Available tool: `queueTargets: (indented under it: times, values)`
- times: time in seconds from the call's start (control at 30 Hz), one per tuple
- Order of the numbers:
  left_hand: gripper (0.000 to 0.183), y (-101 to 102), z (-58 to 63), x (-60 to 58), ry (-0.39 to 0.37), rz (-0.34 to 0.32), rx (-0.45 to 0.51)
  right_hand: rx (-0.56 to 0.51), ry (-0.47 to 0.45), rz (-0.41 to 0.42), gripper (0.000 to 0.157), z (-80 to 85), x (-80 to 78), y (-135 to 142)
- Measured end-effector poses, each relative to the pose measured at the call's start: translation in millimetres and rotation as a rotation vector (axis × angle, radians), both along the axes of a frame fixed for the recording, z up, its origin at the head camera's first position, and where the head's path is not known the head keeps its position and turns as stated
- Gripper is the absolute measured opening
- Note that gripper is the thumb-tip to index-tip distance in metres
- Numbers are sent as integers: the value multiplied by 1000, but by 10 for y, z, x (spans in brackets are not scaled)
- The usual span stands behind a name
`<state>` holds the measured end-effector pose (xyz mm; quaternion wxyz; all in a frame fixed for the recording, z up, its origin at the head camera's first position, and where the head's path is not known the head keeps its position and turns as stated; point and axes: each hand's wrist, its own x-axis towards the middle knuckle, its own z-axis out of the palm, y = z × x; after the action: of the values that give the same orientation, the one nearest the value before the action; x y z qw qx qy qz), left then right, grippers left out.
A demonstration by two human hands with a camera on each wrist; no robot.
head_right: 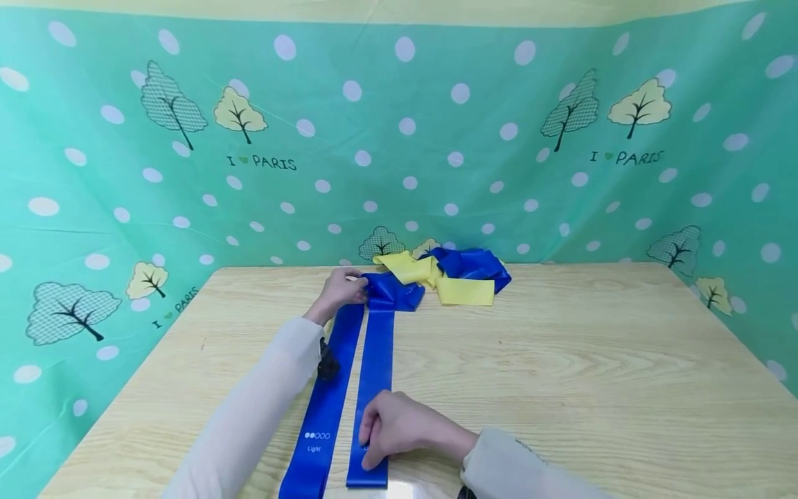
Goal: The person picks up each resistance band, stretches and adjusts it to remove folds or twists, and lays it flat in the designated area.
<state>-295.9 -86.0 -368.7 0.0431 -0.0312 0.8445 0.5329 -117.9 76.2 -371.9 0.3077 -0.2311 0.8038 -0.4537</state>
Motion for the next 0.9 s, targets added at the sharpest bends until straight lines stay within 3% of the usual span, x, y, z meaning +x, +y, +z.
queueTargets:
  times: [0.27, 0.67, 0.77, 0.9]
  values:
    - [38, -2, -21, -33, -11, -12, 8, 49, 78, 35, 25, 7, 105, -34]
    - [33, 10, -42, -52, -15, 27, 83, 224, 431, 165, 20, -22, 276, -100]
    - [31, 22, -44, -61, 12, 36, 90, 216, 422, 205, 21, -24, 317, -113]
    - [32, 45, -42, -80, 54, 39, 109, 169, 279, 250, 11, -9, 351, -123]
